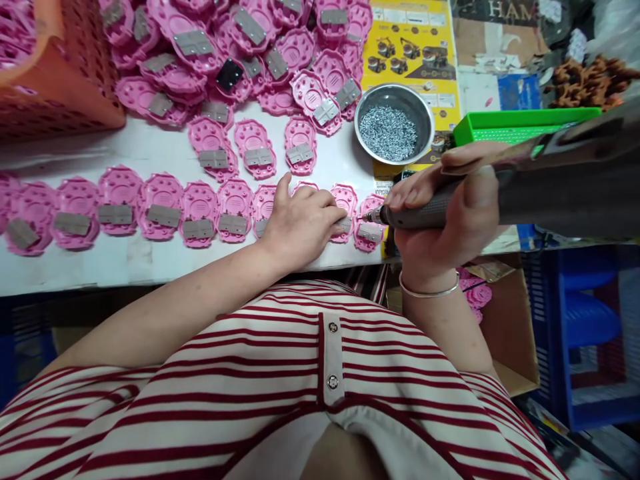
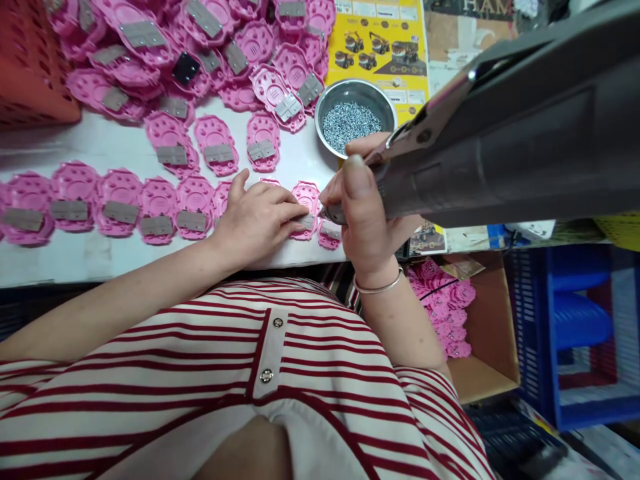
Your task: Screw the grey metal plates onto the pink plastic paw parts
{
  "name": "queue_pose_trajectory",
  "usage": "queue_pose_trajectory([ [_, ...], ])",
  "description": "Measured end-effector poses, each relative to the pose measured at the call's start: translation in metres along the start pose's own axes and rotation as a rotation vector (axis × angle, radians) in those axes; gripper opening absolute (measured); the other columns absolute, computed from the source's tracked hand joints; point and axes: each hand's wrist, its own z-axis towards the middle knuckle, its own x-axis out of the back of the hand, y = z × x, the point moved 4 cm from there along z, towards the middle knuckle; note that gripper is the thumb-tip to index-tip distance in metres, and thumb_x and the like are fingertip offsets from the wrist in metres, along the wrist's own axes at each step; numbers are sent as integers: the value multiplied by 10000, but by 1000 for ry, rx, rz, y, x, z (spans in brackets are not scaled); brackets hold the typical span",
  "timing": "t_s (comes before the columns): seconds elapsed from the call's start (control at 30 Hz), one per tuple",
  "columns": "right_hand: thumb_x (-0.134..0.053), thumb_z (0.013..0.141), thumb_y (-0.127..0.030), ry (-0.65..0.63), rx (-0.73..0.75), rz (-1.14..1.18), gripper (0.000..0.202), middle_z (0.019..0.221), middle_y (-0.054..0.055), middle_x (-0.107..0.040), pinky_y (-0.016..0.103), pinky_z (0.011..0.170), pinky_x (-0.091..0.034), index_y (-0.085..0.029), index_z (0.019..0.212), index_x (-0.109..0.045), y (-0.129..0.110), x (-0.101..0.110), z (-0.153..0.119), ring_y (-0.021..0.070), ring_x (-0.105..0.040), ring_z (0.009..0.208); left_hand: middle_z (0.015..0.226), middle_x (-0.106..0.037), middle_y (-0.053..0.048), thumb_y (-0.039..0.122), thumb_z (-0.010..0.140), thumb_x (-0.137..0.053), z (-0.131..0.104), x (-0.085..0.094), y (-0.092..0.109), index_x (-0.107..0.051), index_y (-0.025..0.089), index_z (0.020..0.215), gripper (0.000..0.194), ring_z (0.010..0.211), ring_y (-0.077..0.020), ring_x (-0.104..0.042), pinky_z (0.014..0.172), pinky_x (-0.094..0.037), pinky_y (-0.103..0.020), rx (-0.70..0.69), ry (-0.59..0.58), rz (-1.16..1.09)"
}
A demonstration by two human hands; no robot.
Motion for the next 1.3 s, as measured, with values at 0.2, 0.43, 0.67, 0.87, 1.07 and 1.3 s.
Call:
queue_pose_trajectory([
  [0.2,-685,891,-398,-39,-28,-52,176,533,-92,-529,199,463,-477,-235,954,-700,6,3,-6,57,-493,420,1151,-754,-61,270,1002,-597,1,0,2,-803,271,1064,215,1124,-307,-641,1208,-227,-752,-10,-3,50],
  [0.43,-645,885,-486,-62,-30,-156,219,558,-85,-507,227,414,-409,-304,992,-702,12,2,-13,71,-455,419,1142,-762,-65,256,999,-588,1,-1,5,-813,272,1064,235,1095,-306,-652,1212,-257,-731,-25,13,104],
  [0.67,-556,930,-533,-73,-5,-343,190,598,-66,-401,291,520,-475,-358,968,-618,16,0,-15,93,-448,457,1102,-761,-55,215,986,-582,4,0,7,-815,281,1073,257,1079,-300,-656,1213,-261,-734,-21,-16,149],
  [0.87,-542,940,-488,-156,9,-321,137,617,-63,-436,307,533,-468,-352,938,-561,28,3,-17,116,-456,505,1041,-743,-56,172,978,-564,6,0,10,-816,249,1006,265,1066,-299,-659,1218,-254,-740,-42,-45,178],
  [1.07,-560,912,-557,-165,-62,-300,200,596,-67,-447,306,511,-477,-366,955,-604,27,6,-16,114,-464,474,1035,-749,-58,156,966,-553,6,-1,8,-823,279,1017,301,1073,-305,-649,1217,-242,-742,-41,-12,122],
  [1.3,-700,865,-480,3,82,-134,201,510,-91,-381,197,392,-419,-282,892,-721,-13,3,8,50,-371,374,1094,-753,-68,177,973,-567,2,-3,4,-810,275,1060,276,1095,-301,-645,1228,-224,-731,-49,18,74],
])
